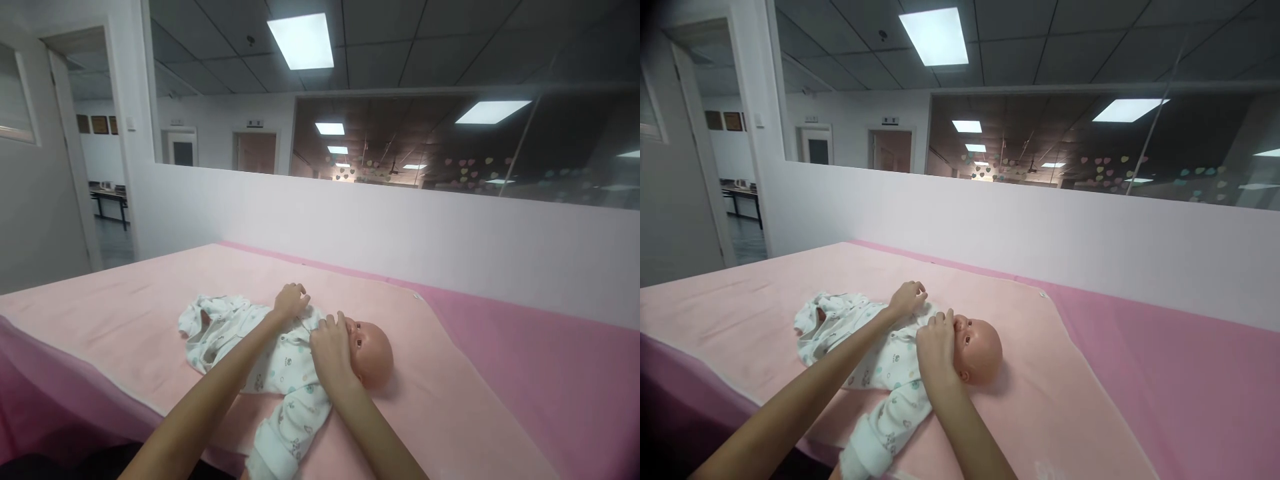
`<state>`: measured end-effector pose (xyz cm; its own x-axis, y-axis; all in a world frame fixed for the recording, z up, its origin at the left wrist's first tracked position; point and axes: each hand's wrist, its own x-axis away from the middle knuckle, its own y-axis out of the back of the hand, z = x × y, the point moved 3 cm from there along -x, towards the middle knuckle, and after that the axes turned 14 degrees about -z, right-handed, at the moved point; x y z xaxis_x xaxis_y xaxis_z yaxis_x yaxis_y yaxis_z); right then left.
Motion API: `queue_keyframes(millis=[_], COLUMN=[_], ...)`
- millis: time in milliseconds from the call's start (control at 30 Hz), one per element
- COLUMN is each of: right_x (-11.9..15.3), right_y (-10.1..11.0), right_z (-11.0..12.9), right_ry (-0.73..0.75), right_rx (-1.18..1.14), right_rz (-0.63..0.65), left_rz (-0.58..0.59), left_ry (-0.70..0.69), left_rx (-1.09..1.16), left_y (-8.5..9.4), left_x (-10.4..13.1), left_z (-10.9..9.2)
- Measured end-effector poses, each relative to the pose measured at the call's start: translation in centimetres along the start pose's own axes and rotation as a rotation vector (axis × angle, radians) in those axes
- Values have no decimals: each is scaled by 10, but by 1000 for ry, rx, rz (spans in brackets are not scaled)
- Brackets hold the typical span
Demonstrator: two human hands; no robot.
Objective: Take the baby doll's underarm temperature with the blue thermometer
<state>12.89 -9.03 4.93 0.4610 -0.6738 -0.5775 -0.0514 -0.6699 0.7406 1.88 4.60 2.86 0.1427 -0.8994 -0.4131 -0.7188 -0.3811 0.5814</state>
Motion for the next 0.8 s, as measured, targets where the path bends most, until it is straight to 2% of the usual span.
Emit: queue_keyframes(millis=[100, 167, 233, 300, 333, 400, 500, 567, 700, 800], right_x=[15, 21, 24, 26, 27, 31, 39, 44, 52, 56], right_y=[10, 16, 20, 16, 10, -9, -37, -49, -57, -57], right_z=[-8, -21, -41, -69, -83, -107, -126, -130, -129, -121], right_ry=[17, -4, -90, -269, -380, -596, -829, -937, -1075, -1164], right_rx=[-17, -100, -223, -361, -447, -709, -1230, -1447, -1612, -1779], right_rz=[-43, -145, -280, -370, -371, -288, -173, -183, -180, -56], left_rz=[51, 100, 126, 139, 146, 174, 234, 255, 242, 245], left_ry=[-60, -67, -65, -67, -75, -96, -94, -64, -55, -83], left_rx=[-143, -215, -266, -293, -296, -299, -316, -331, -355, -375], left_y=[-9, -12, -12, -8, -5, -2, 0, 0, 0, -1], left_x=[0, 6, 13, 18, 20, 22, 23, 22, 21, 19], left_z=[3, 8, 13, 15, 15, 13, 11, 11, 13, 15])
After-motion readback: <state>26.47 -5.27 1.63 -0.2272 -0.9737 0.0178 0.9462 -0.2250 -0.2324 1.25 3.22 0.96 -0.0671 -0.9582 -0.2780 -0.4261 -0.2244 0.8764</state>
